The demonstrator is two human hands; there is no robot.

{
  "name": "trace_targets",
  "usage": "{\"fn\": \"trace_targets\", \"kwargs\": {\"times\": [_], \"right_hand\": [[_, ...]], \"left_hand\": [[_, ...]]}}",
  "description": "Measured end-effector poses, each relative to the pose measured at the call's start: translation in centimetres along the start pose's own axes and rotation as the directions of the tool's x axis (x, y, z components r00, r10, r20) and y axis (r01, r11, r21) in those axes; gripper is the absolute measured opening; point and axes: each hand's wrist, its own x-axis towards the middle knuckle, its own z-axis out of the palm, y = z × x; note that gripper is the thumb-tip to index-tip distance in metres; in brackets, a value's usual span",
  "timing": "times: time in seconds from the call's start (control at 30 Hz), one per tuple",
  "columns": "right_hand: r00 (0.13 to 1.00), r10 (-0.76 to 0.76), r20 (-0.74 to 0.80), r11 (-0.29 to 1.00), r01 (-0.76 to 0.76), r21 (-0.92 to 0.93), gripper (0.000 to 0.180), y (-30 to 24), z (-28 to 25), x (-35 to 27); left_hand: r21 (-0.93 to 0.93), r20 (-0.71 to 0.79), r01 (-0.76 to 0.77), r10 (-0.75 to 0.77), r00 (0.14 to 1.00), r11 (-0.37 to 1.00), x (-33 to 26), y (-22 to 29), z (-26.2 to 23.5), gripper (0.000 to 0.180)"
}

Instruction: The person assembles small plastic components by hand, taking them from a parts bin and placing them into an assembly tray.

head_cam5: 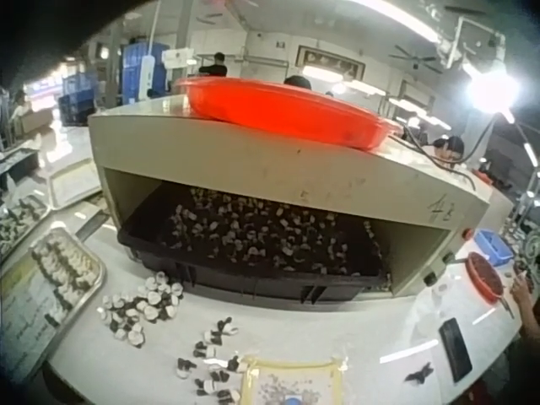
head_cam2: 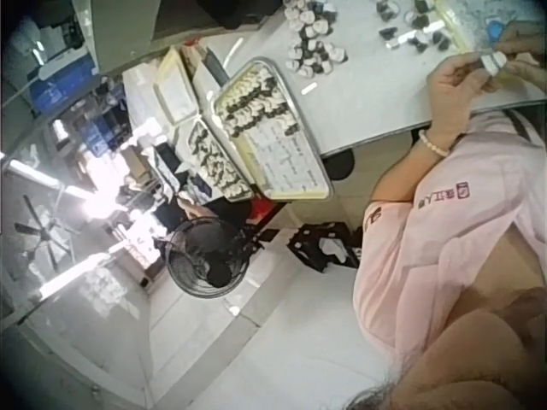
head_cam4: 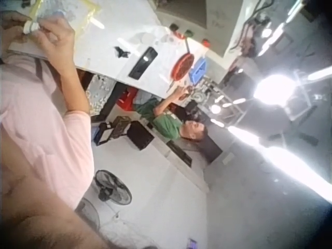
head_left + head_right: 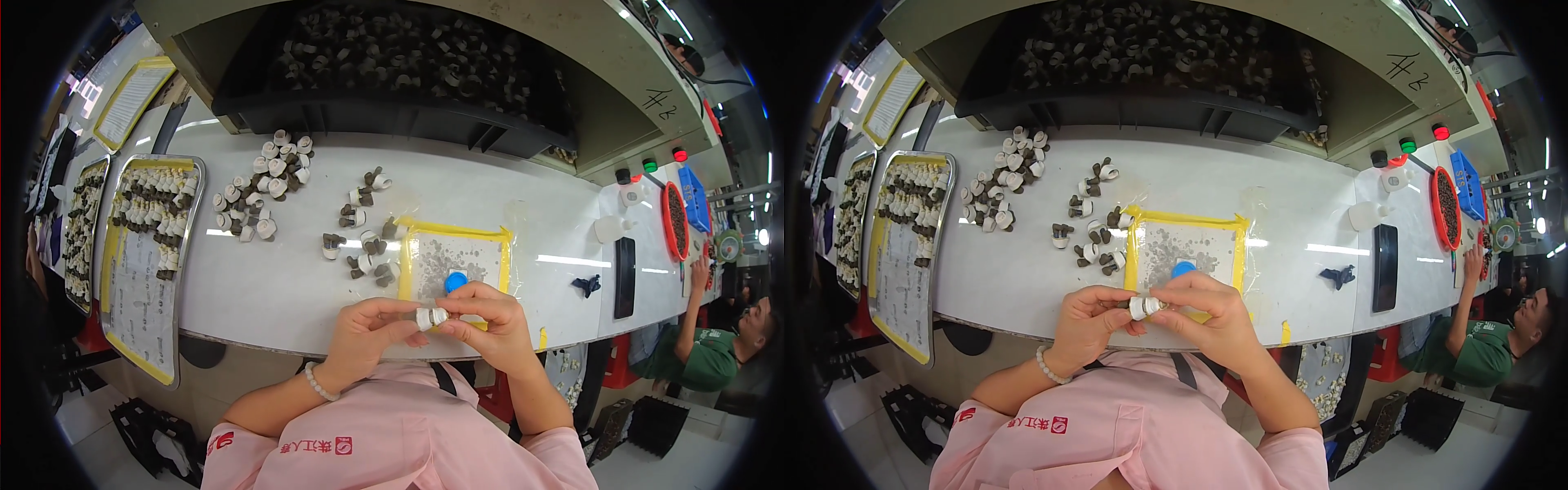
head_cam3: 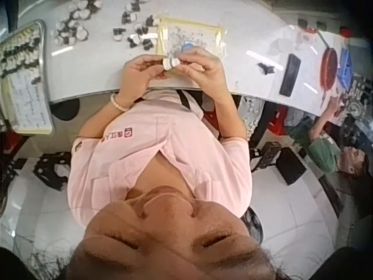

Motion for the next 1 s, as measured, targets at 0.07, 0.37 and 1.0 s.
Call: {"fn": "trace_targets", "kwargs": {"times": [0.07, 0.37, 1.0], "right_hand": [[1.000, -0.008, 0.003, 1.000, 0.008, -0.019, 0.025, -0.1, 0.1, -0.1], [0.997, 0.060, -0.052, 0.998, -0.058, 0.030, 0.027, 0.5, 1.2, -1.0], [0.960, -0.278, -0.027, 0.913, 0.255, -0.318, 0.032, -1.3, 1.1, -0.5]], "left_hand": [[0.030, -0.010, -0.003, 0.003, 1.000, 1.000, 0.0, 0.1, 0.1, 0.021], [0.071, -0.004, 0.054, -0.053, 0.999, 0.996, -0.2, 0.2, 0.1, 0.017], [-0.358, 0.134, 0.355, -0.329, 0.935, 0.863, -0.2, 1.7, 0.0, 0.019]]}}
